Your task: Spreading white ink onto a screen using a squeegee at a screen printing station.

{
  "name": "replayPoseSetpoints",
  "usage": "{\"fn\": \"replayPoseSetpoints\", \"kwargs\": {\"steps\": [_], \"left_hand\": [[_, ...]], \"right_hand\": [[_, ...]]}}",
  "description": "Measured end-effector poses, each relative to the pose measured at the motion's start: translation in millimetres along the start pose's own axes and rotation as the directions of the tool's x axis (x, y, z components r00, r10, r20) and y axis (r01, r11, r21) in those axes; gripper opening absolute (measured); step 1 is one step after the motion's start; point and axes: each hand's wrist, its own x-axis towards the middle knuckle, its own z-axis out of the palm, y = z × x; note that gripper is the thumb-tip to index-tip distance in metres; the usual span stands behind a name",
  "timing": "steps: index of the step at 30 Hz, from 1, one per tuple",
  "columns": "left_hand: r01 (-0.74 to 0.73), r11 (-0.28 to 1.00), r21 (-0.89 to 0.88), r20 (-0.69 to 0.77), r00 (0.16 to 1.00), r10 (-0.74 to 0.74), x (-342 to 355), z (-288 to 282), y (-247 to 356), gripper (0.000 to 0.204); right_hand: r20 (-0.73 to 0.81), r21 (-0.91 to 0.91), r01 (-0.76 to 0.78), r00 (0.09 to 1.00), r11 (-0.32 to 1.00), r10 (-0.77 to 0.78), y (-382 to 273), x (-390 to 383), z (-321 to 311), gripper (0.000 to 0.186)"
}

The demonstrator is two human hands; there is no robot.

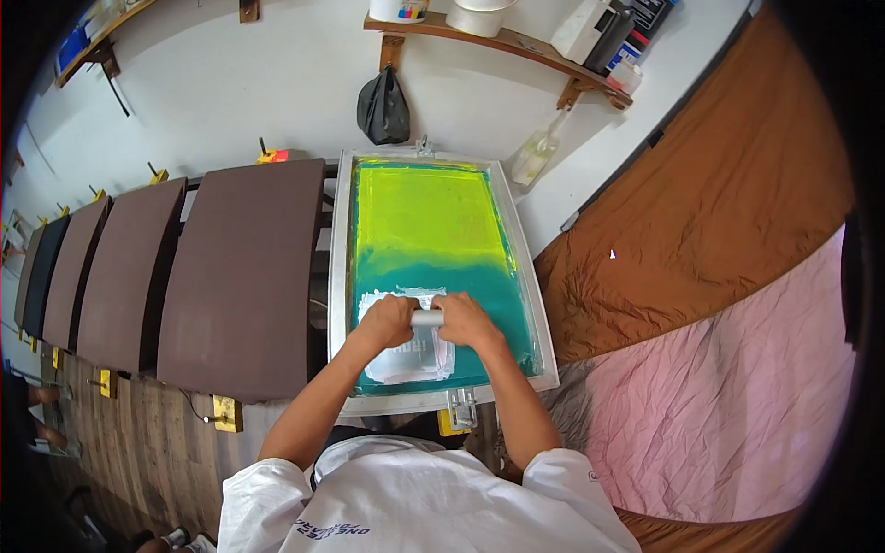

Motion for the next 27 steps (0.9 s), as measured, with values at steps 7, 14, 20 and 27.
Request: {"fn": "replayPoseSetpoints", "kwargs": {"steps": [7, 14, 20, 27], "left_hand": [[-0.019, 0.999, -0.032, 0.087, 0.996, 0.022, -57.3, 1.4, 33.4, 0.033], [-0.028, 0.989, -0.144, 0.195, 0.979, 0.056, -62.7, -17.8, 26.0, 0.030], [-0.062, 0.978, -0.200, -0.024, 0.998, 0.059, -37.5, -26.7, 2.9, 0.036], [-0.206, 0.935, -0.289, -0.163, 0.973, 0.163, -80.7, 11.2, -20.7, 0.059]], "right_hand": [[-0.016, 0.038, -0.098, 0.995, 0.994, 0.098, -30.9, -68.6, 13.6, 0.030], [0.081, 0.039, -0.086, 0.993, 0.996, 0.083, -51.2, -71.8, 2.4, 0.024], [-0.024, -0.056, -0.105, 0.994, 0.993, 0.103, -61.8, -31.6, -4.9, 0.026], [-0.122, -0.393, -0.089, 0.992, 0.915, 0.045, -87.0, -55.9, 54.2, 0.031]]}}
